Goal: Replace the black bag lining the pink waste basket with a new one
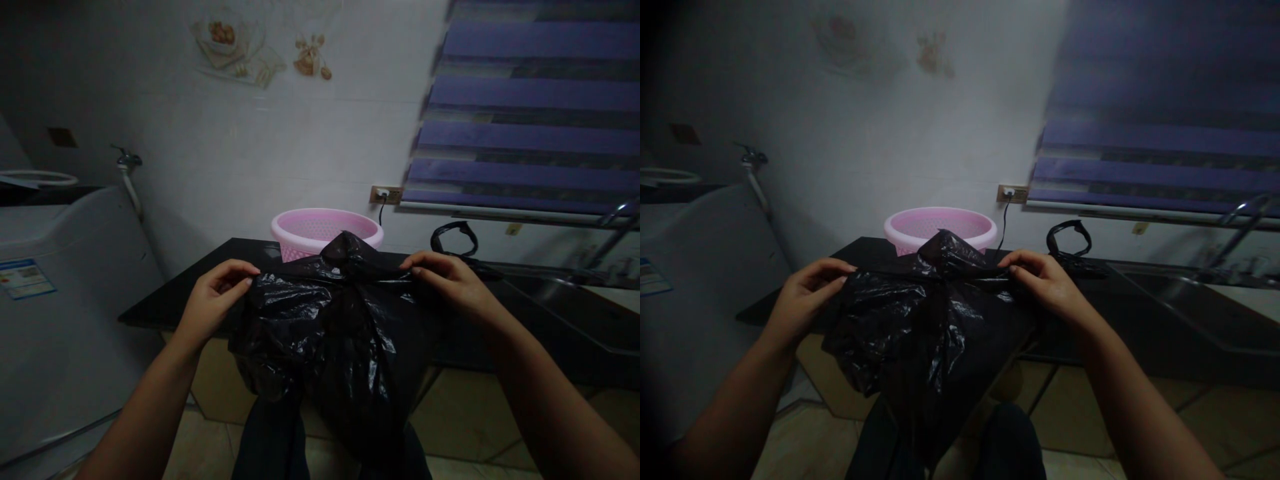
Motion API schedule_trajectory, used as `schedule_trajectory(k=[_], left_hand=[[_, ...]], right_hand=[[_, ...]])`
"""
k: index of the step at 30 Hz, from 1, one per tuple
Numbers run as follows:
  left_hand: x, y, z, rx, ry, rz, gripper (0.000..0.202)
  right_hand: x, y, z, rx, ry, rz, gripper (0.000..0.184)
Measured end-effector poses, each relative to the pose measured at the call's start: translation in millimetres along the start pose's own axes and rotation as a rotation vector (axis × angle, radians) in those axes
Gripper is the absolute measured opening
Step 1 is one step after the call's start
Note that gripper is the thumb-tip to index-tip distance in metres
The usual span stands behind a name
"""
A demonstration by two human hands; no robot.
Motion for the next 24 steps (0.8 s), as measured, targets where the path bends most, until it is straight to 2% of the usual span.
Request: schedule_trajectory(k=[11, 18, 21, 24], left_hand=[[0.4, 1.8, 1.2, -0.006, -0.045, 0.079, 0.016], [2.3, 0.7, -4.8, -0.025, -0.004, 0.077, 0.016], [3.6, -0.7, -5.5, -0.025, 0.013, 0.069, 0.016], [4.3, -1.6, -5.4, -0.025, 0.012, 0.065, 0.018]], right_hand=[[11.8, -5.5, 5.3, 0.102, -0.041, 0.009, 0.046], [14.4, -10.8, 3.9, 0.019, -0.073, 0.03, 0.042], [16.3, -12.2, 7.5, 0.027, -0.04, 0.067, 0.041], [17.2, -12.8, 14.1, 0.038, -0.028, 0.052, 0.042]])
Point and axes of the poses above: each hand's wrist, its own y-axis away from the middle knuckle, its own x-axis out of the palm, z = x × y, the point moved 4 cm from there along -y, towards the middle knuckle, and after that the axes turned 8 degrees about x, right-handed, at the moved point
